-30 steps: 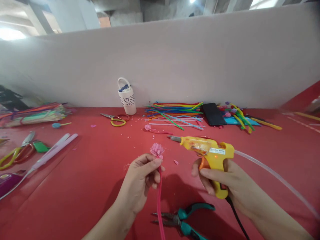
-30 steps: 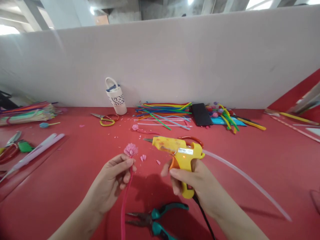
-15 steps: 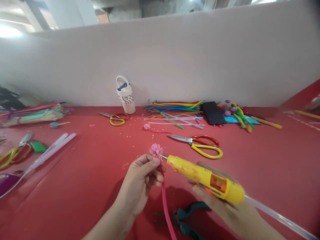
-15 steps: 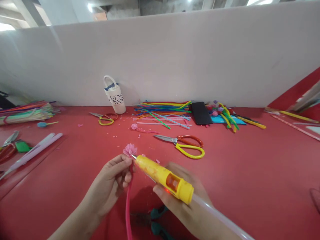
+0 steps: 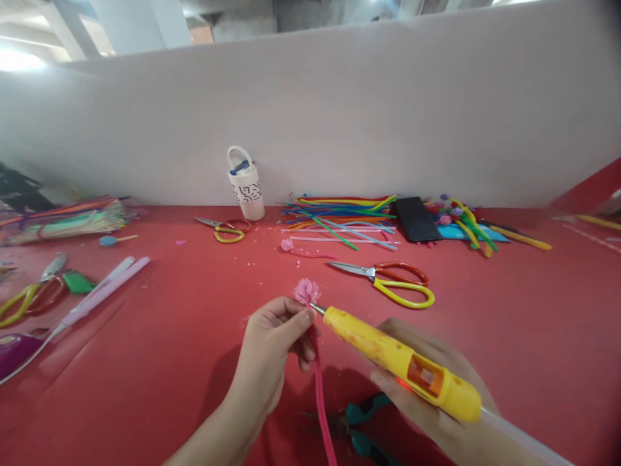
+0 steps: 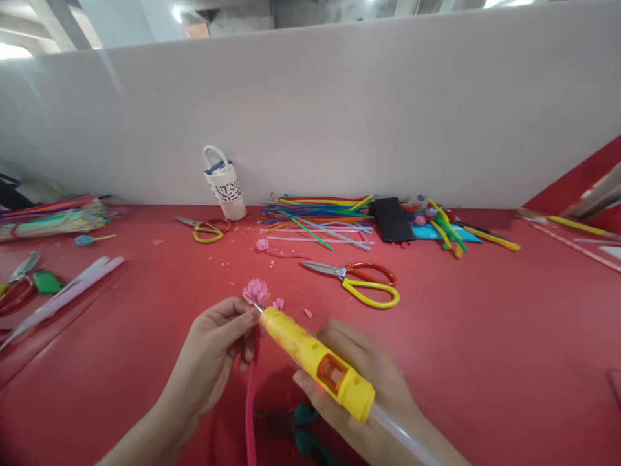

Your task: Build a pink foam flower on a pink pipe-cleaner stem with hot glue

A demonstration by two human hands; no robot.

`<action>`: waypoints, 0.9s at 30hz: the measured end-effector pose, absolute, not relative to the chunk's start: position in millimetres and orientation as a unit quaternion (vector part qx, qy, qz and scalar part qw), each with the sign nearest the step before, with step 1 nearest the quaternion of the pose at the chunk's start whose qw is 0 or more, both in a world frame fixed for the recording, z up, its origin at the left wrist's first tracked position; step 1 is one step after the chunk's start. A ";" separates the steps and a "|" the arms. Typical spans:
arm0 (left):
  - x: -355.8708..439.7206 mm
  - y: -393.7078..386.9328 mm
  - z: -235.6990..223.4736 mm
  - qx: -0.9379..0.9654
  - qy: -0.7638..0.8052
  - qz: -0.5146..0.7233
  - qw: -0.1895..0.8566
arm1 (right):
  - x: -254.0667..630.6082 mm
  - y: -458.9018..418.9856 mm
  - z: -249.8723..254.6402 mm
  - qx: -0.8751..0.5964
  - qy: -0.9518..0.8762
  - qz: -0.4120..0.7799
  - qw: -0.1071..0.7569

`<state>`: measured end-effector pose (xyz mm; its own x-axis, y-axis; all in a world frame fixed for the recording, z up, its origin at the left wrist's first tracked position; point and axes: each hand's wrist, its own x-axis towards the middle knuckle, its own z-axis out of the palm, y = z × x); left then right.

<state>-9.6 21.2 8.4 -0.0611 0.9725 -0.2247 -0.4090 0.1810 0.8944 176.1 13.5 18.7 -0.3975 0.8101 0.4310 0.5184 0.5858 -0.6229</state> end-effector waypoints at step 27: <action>-7.2 18.4 10.9 0.277 0.439 0.559 0.647 | 172.4 9.9 18.6 -0.457 -0.785 0.189 0.372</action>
<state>-7.2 18.4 10.9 -0.0099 0.9660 -0.2584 -0.4796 0.2222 0.8489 172.4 9.9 18.6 -0.3047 0.8588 0.4119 0.5772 0.5105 -0.6374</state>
